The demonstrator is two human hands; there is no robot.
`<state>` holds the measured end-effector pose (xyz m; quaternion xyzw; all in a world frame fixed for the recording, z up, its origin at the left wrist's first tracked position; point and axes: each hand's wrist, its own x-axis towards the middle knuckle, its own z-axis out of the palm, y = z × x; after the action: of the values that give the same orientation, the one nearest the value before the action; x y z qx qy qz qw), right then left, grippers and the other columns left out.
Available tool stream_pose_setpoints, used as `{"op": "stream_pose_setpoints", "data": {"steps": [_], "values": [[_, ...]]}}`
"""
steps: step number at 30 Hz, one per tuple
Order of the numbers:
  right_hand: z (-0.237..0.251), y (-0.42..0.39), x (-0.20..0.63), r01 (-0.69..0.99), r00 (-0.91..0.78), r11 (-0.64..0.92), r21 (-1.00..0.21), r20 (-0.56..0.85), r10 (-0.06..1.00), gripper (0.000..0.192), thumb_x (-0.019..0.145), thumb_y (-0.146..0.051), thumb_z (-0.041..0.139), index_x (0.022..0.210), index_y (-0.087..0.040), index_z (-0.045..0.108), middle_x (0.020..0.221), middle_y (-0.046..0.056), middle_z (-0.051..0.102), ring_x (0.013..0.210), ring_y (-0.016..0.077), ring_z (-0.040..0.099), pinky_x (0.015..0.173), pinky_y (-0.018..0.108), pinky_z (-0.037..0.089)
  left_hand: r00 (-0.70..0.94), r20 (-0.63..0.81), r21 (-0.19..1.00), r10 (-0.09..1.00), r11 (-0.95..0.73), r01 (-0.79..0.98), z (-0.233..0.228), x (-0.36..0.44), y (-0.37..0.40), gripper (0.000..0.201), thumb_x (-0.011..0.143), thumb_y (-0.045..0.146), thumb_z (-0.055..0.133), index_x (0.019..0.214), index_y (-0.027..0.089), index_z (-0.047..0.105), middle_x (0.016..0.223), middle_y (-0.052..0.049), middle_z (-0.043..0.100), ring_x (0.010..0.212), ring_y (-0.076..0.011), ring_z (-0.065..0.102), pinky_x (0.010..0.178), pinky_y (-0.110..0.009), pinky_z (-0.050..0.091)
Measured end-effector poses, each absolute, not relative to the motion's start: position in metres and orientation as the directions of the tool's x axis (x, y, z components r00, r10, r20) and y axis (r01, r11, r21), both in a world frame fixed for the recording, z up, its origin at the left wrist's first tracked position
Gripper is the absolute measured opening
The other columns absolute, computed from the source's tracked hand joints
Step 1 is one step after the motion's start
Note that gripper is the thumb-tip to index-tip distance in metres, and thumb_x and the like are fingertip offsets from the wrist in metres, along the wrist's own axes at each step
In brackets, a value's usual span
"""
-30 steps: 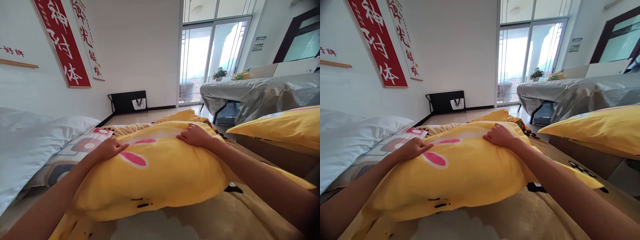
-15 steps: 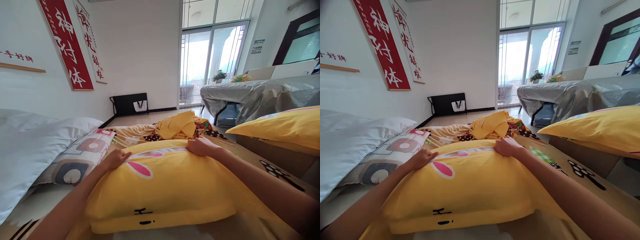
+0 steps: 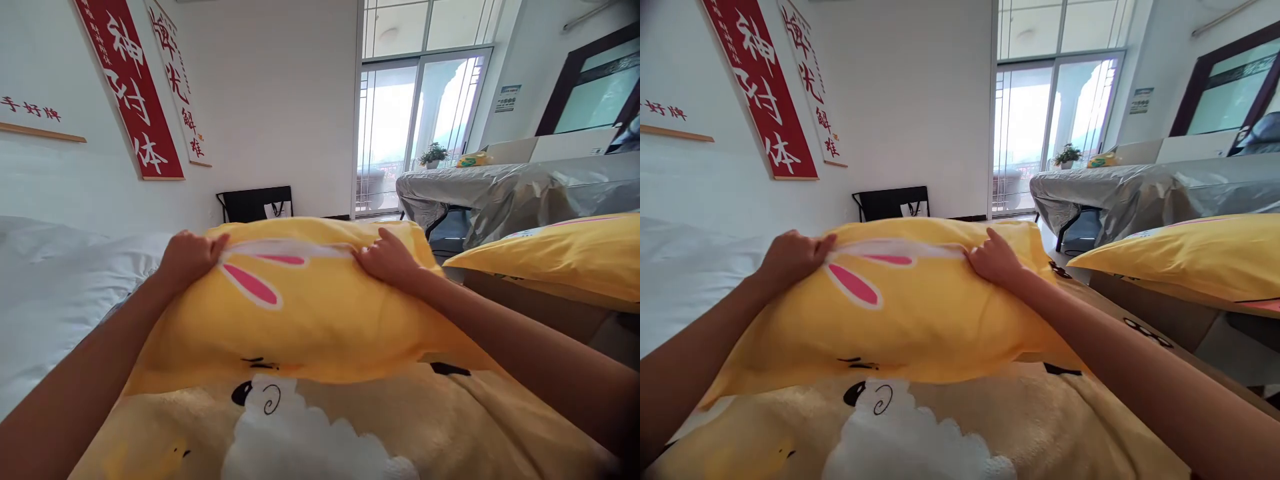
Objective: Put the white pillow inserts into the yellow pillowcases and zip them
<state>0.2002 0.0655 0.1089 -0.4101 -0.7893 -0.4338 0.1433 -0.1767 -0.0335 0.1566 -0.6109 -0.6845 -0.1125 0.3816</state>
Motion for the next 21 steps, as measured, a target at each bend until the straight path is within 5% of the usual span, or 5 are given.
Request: {"op": "stream_pose_setpoints", "data": {"steps": [4,13,18,21], "values": [[0.097,0.074,0.199,0.753,-0.641,0.304,0.583,0.547,0.539,0.048,0.098,-0.030,0.034,0.066,-0.018,0.068,0.051,0.002,0.061,0.045,0.0143,0.043,0.078,0.037,0.028,0.051,0.564,-0.358,0.824,0.188,0.915,0.129,-0.179,-0.020,0.066,0.095,0.048,0.018,0.070,0.017,0.071,0.062,-0.011,0.067,0.069,-0.0263,0.063,0.063,-0.031,0.035],[0.092,0.084,0.201,0.806,-0.592,0.353,0.476,0.616,0.520,0.052,0.098,-0.038,0.035,0.061,-0.019,0.066,0.050,0.001,0.060,0.047,0.0132,0.045,0.078,0.035,0.028,-0.035,0.683,-0.173,0.730,0.208,0.963,0.144,-0.175,-0.017,0.058,0.093,0.045,0.024,0.056,0.019,0.060,0.056,-0.009,0.063,0.061,-0.0221,0.056,0.060,-0.030,0.032],[0.108,0.083,0.204,0.894,-0.446,0.213,0.394,0.735,0.511,0.059,0.098,-0.046,0.029,0.067,-0.016,0.069,0.057,0.006,0.064,0.052,0.0149,0.050,0.081,0.037,0.029,-0.052,0.816,-0.091,0.576,0.218,0.972,0.144,-0.183,-0.007,0.055,0.094,0.043,0.023,0.053,0.020,0.051,0.050,-0.006,0.053,0.055,-0.0189,0.046,0.064,-0.032,0.032],[0.106,0.087,0.202,0.929,-0.369,0.206,0.307,0.723,0.585,0.054,0.098,-0.043,0.031,0.069,-0.015,0.069,0.060,0.008,0.066,0.056,0.0169,0.055,0.082,0.038,0.032,-0.016,0.794,-0.082,0.608,0.133,0.988,0.127,-0.189,0.002,0.051,0.094,0.042,0.023,0.056,0.021,0.051,0.052,-0.005,0.054,0.056,-0.0194,0.047,0.071,-0.034,0.035]]}}
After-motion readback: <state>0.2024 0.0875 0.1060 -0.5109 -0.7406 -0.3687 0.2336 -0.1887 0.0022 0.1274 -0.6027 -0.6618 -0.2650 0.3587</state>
